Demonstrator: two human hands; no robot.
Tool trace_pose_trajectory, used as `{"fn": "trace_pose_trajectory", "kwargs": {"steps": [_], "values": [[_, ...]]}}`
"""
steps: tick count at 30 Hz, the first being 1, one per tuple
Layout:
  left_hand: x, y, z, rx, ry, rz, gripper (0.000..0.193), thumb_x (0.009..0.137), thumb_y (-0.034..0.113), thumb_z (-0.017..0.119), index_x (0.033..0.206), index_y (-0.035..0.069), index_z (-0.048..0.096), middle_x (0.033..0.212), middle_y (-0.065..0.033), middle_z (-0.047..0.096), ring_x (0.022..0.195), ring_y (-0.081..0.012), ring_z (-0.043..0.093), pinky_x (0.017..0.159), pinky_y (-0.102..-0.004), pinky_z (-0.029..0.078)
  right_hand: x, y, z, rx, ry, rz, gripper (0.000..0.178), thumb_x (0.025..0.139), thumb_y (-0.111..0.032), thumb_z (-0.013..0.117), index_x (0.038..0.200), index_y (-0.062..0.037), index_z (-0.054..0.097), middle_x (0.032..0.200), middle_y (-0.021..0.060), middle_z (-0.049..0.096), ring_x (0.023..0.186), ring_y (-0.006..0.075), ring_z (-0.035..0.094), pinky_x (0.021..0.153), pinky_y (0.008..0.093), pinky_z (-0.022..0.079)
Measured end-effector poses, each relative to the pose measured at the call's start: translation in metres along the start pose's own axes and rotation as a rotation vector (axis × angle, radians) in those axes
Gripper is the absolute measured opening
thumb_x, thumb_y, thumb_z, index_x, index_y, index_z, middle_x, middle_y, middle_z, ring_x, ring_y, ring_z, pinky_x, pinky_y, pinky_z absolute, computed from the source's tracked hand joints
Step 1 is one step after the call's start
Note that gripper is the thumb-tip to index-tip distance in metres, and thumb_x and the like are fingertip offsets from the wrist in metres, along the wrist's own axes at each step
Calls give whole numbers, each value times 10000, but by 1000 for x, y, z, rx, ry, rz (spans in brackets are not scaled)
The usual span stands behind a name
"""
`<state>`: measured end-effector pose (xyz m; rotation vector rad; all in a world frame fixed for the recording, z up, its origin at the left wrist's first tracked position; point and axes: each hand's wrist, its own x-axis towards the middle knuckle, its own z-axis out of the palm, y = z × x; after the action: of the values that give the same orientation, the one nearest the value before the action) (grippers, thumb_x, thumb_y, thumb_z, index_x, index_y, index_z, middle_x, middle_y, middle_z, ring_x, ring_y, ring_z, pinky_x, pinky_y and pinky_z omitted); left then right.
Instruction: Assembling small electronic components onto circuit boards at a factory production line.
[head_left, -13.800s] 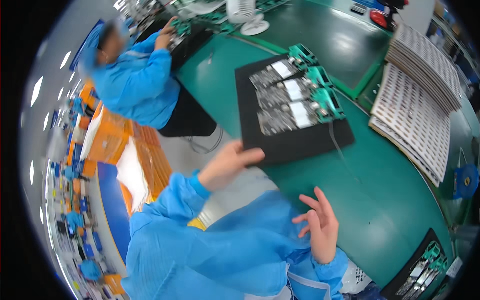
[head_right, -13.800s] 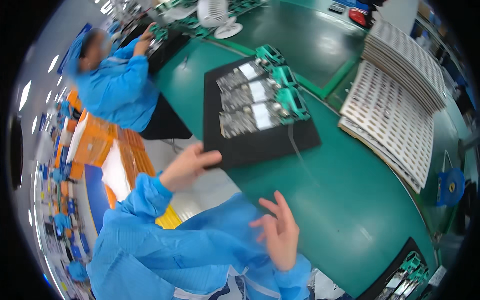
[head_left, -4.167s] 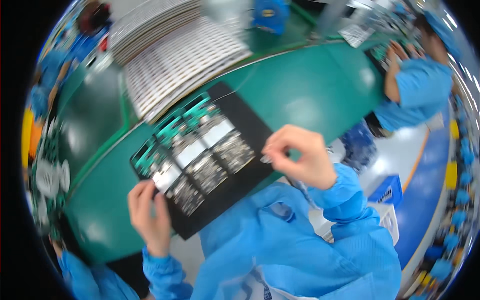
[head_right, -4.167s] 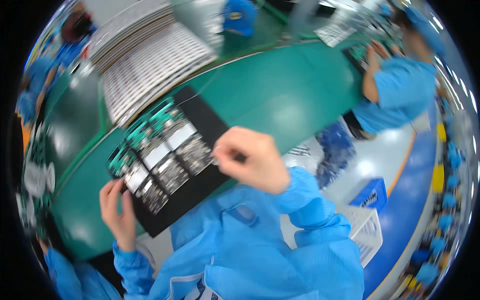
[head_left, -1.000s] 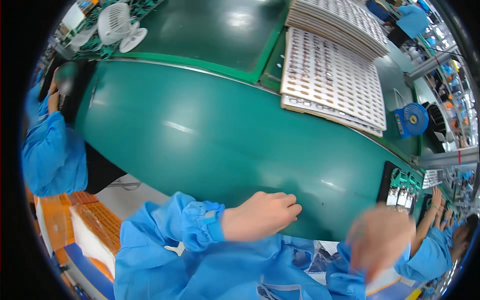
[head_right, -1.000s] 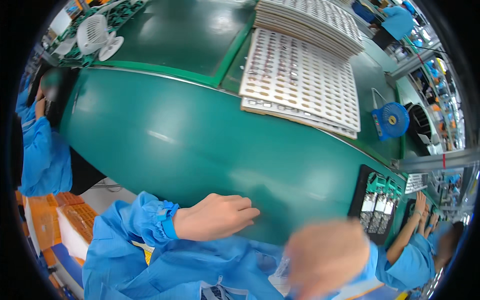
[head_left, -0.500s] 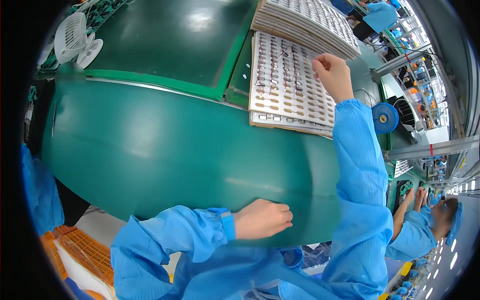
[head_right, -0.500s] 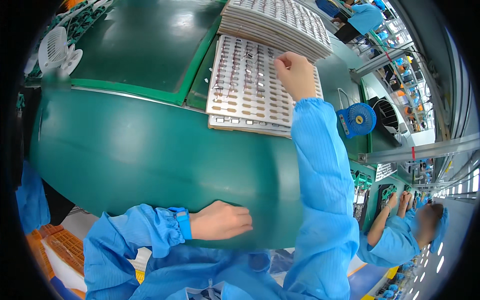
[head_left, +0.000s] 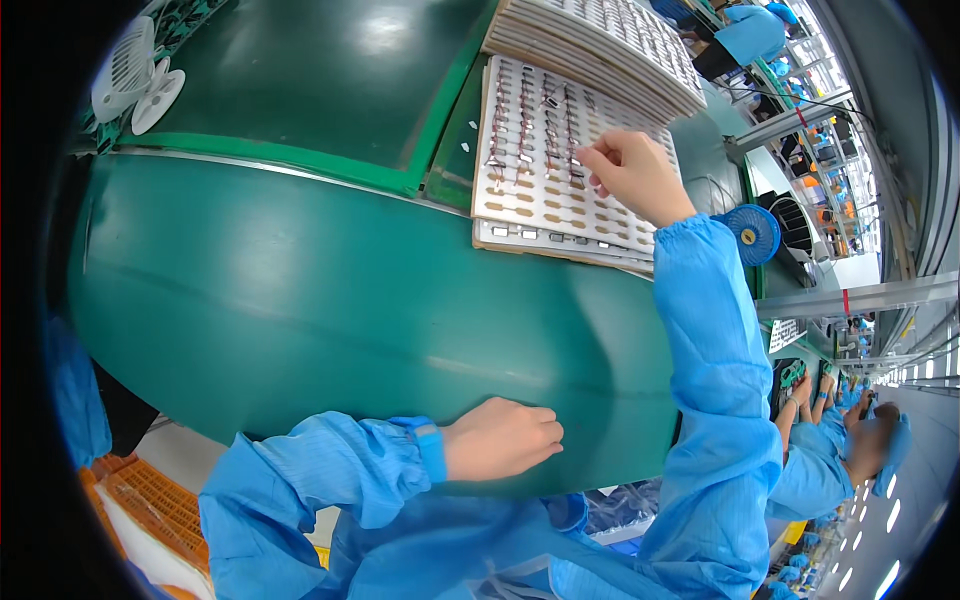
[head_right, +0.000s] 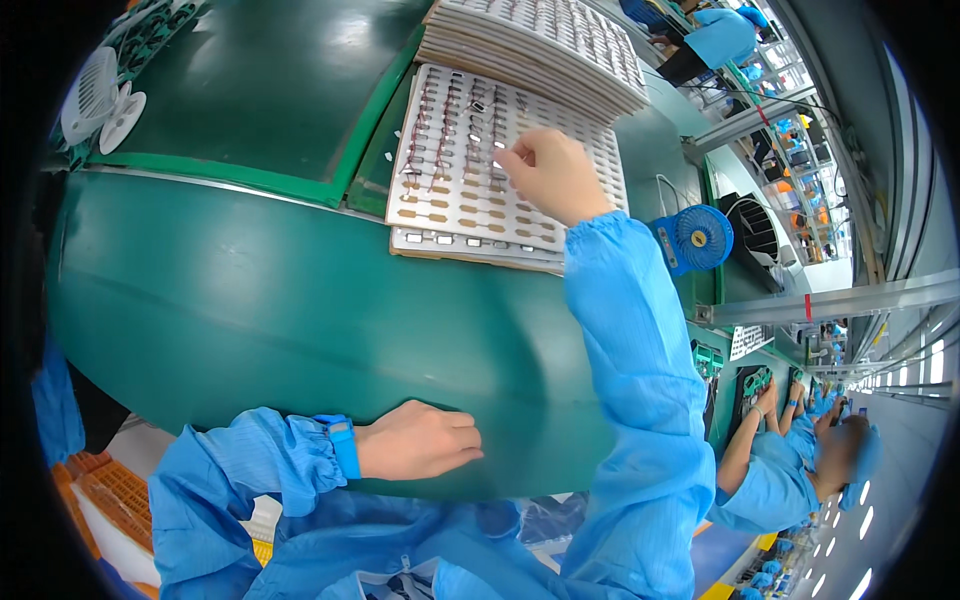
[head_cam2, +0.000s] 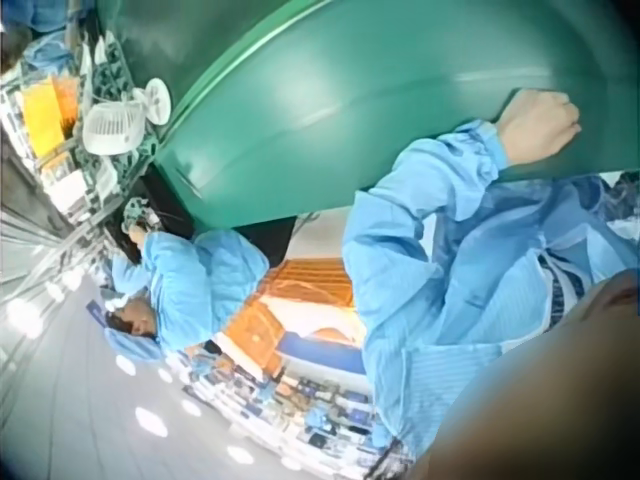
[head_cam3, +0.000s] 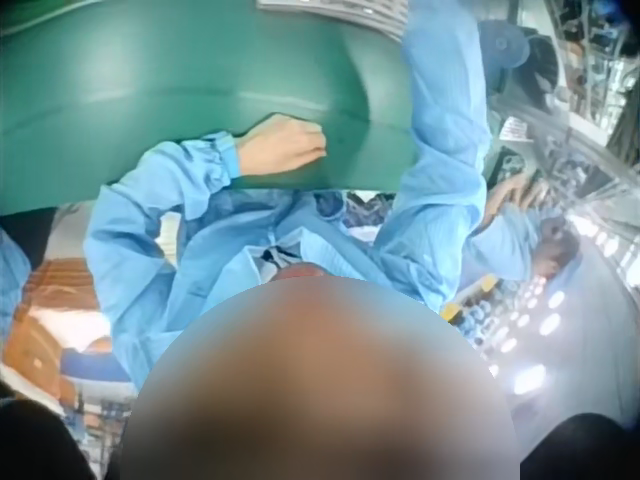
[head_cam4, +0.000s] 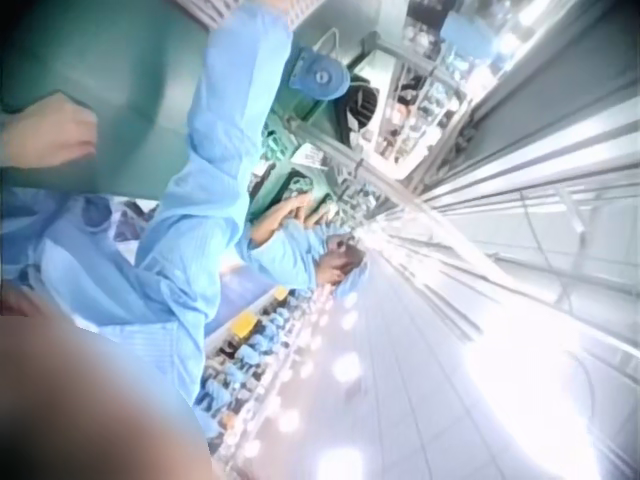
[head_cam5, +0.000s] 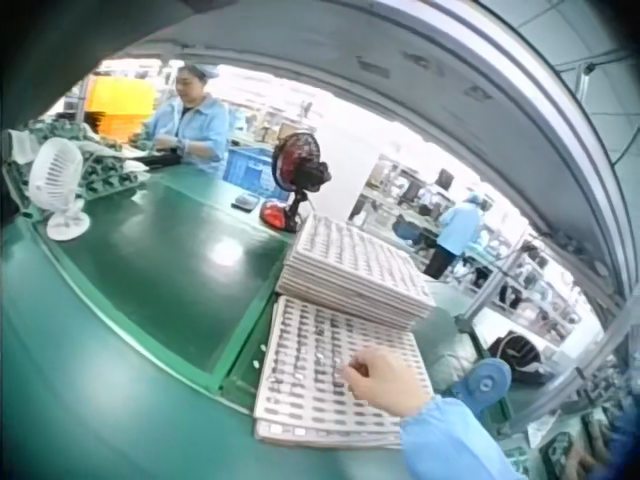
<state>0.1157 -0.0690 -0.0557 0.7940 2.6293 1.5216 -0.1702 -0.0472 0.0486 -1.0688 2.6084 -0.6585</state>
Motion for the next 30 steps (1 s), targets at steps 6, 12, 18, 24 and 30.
{"fn": "trace_pose_trajectory", "kwargs": {"steps": [6,12,18,24,30], "values": [[3,1,0,-21,14,-11,204,939,208,574,834,35,605,789,-99,576,715,-300,626,619,-422,525,13,10,6,-142,166,-204,204,883,-189,673,901,15,671,710,100,667,618,170,658,586,302,506],[2,-1,5,-15,34,-3,197,936,207,572,828,45,601,785,-93,570,705,-300,623,607,-423,527,64,9,8,-386,392,-456,118,865,-116,592,896,-122,705,927,87,652,847,333,641,704,448,513],[1,-2,7,-11,26,-1,192,939,213,568,851,43,591,798,-96,567,701,-297,626,597,-421,529,84,12,9,-539,168,-442,131,835,-85,601,883,-111,720,984,71,647,909,304,643,762,427,512],[1,0,2,-4,9,-10,198,940,216,564,857,38,591,802,-100,570,700,-302,627,601,-421,530,87,6,10,-687,139,-556,132,839,-123,603,924,-89,698,965,68,640,881,319,639,748,425,511],[2,-2,3,-17,2,-15,206,939,222,567,857,35,593,809,-105,578,709,-311,629,611,-421,531,83,8,6,-545,90,-517,88,811,-98,597,880,-81,649,937,91,617,867,317,641,736,432,510]]}}
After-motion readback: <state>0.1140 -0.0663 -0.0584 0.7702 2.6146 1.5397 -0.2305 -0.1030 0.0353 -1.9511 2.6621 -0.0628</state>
